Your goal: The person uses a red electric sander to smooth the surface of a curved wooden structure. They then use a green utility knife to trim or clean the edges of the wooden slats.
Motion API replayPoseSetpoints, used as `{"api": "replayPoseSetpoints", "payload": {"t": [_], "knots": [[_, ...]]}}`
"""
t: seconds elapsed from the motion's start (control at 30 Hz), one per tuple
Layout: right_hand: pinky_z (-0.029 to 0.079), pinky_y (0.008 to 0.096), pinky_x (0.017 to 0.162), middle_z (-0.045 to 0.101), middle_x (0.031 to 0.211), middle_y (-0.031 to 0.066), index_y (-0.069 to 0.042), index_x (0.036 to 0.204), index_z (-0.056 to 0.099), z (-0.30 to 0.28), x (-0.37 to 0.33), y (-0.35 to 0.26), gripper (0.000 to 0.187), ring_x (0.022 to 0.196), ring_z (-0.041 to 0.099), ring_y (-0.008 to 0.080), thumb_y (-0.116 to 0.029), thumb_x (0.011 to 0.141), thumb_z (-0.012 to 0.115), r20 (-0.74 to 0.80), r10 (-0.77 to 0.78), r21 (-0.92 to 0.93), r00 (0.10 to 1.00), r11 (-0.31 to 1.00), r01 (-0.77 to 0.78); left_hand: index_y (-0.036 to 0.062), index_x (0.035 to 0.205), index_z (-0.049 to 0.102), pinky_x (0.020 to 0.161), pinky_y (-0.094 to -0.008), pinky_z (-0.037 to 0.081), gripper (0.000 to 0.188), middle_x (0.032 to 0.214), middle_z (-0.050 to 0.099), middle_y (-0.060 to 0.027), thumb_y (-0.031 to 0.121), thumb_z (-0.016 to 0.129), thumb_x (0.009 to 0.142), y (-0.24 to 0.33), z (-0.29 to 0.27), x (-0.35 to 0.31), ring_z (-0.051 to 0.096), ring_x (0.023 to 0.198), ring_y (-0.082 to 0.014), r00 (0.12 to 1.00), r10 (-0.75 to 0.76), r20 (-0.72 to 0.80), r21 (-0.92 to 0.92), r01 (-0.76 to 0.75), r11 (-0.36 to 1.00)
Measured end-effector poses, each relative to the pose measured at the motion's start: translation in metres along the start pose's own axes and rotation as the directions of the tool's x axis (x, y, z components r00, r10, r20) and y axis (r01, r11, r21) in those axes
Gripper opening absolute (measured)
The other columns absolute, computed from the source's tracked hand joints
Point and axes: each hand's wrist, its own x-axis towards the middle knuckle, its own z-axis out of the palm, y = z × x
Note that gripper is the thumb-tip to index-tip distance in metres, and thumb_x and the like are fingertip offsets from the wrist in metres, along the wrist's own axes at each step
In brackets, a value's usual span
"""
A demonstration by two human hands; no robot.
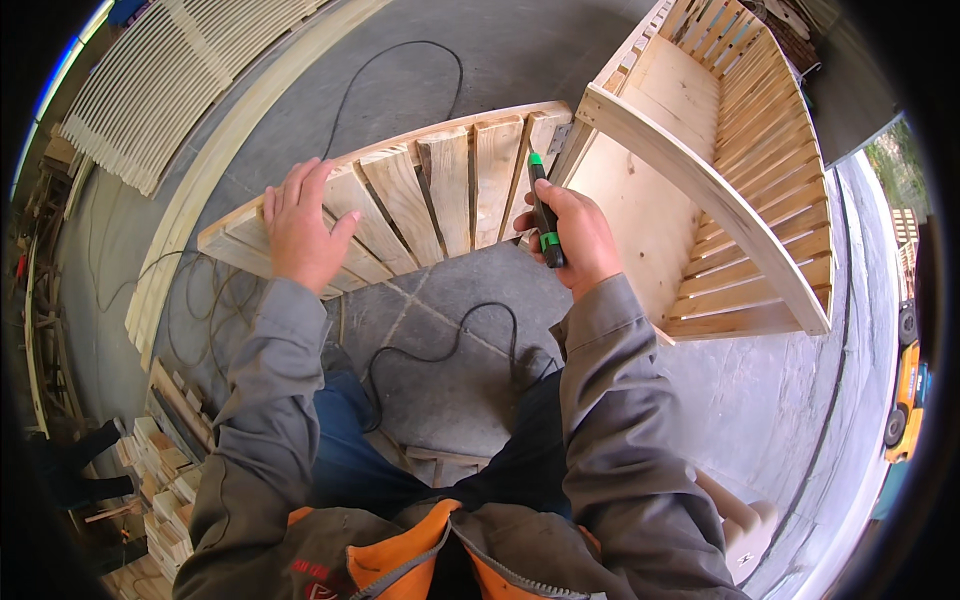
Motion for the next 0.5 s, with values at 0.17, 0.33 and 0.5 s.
{"api": "replayPoseSetpoints", "payload": {"t": [0.17,0.33,0.5], "knots": [[0.040,0.0316,0.045,0.062,0.074,0.0118,0.000,0.093,0.060,-0.006,0.011,-0.002,0.028,0.053,0.053,0.0173,-0.028,0.097,0.057,-0.027,0.049,-0.012,0.998,0.999,-0.049,0.0144,0.140,0.050,0.118,-0.0572,0.022,0.068,0.146,0.049,-0.0086,0.023,0.079,0.079,-0.002,0.000,0.001,0.041,0.140,-0.0297,1.000,0.008,0.010,0.003,-0.008,1.000],[0.040,0.0312,0.045,0.060,0.072,0.0120,0.001,0.092,0.060,-0.015,0.024,0.002,0.028,0.053,0.053,0.0182,-0.027,0.097,0.058,0.012,0.063,0.113,0.998,0.992,-0.064,0.0133,0.141,0.050,0.117,-0.0574,0.023,0.068,0.148,0.049,-0.0100,0.020,0.078,0.080,-0.002,0.003,0.002,0.041,0.140,-0.0305,1.000,0.018,0.006,0.020,-0.018,1.000],[0.039,0.0313,0.043,0.060,0.070,0.0125,0.002,0.089,0.060,-0.016,0.028,0.001,0.029,0.050,0.053,0.0189,-0.026,0.096,0.060,0.040,0.060,0.193,0.997,0.979,-0.067,0.0155,0.141,0.049,0.118,-0.0588,0.021,0.069,0.147,0.048,-0.0077,0.023,0.079,0.079,-0.004,0.005,0.002,0.040,0.141,-0.0294,1.000,0.008,0.014,0.036,-0.008,0.999]]}}
